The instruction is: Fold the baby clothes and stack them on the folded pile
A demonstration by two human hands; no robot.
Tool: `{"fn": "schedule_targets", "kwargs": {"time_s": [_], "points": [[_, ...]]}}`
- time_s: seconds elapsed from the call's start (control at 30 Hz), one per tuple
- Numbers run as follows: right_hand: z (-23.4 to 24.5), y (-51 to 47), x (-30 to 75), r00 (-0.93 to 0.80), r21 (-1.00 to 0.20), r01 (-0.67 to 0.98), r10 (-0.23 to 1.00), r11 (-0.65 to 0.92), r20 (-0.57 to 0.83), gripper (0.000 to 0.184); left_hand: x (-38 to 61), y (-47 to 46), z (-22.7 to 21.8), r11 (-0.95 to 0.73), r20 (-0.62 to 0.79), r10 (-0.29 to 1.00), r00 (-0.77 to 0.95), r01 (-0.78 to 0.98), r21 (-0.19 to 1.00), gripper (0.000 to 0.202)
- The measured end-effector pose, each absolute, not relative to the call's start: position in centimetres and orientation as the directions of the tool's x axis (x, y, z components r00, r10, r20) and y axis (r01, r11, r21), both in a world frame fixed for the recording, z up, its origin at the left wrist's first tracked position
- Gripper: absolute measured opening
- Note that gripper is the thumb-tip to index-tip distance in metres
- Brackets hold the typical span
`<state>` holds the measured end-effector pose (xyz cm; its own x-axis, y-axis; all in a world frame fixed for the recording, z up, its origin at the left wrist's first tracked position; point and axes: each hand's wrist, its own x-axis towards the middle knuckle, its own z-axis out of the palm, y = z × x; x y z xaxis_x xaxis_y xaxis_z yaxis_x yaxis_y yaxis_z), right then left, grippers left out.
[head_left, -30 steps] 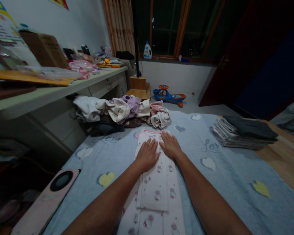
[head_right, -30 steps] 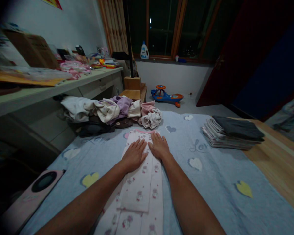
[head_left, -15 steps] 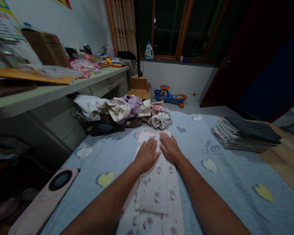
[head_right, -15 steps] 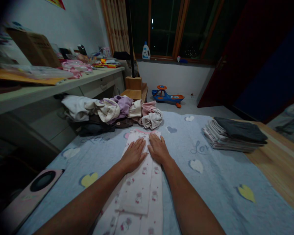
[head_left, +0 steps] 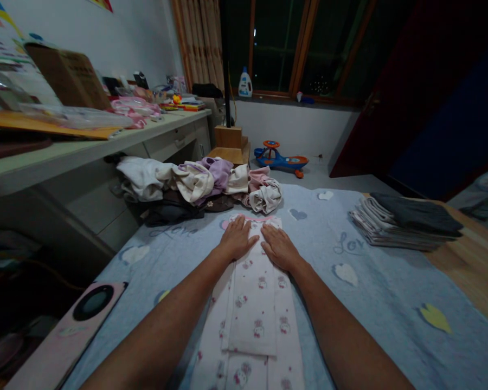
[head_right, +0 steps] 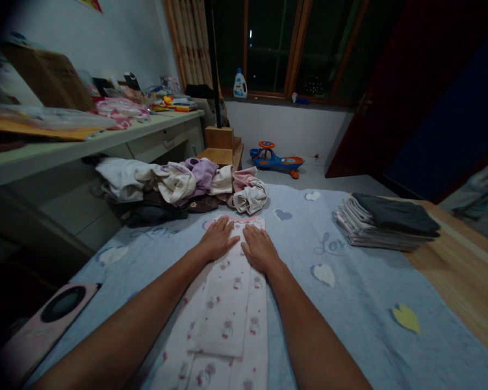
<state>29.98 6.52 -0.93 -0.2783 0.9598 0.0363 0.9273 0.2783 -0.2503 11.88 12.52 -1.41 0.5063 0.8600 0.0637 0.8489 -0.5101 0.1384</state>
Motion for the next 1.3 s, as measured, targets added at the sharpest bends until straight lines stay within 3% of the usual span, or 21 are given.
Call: {"fn": "schedule_targets", "kwargs": {"time_s": [0.27, 0.5, 0.77, 0.93, 1.07, 1.3], "points": [[-1.2, 6.6, 30.1, -0.28, -0.248, 0.926, 0.958, 0.284, 0.053, 0.055, 11.8, 12.1, -1.7, -0.534, 0.129, 0.845, 0.519, 0.83, 0.161, 0.068], [-1.1, 6.5, 29.9, -0.272, -0.248, 0.929, 0.961, 0.275, 0.048, 0.056, 11.8, 12.7, -1.1, -0.613, 0.038, 0.787, 0.615, 0.776, 0.149, 0.061], [-1.4, 6.5, 29.9, -0.154, -0.24, 0.957, 0.987, 0.162, 0.053, 0.065, 12.0, 12.1, -0.9, -0.58, 0.038, 0.814, 0.58, 0.805, 0.13, 0.057], [-0.9, 6.2, 29.7, -0.226, -0.257, 0.935, 0.969, 0.245, 0.1, 0.06, 11.9, 9.2, -0.2, -0.522, 0.034, 0.852, 0.523, 0.841, 0.14, 0.056], [-0.8, 5.9, 29.5, -0.305, -0.244, 0.919, 0.951, 0.31, 0.058, 0.058, 11.5, 7.7, -1.0, -0.544, 0.047, 0.838, 0.544, 0.824, 0.157, 0.056], [-1.0, 6.0, 29.9, -0.208, -0.206, 0.957, 0.978, 0.207, 0.015, 0.055, 11.3, 7.7, -1.0, -0.545, 0.073, 0.837, 0.542, 0.818, 0.184, 0.053]]}}
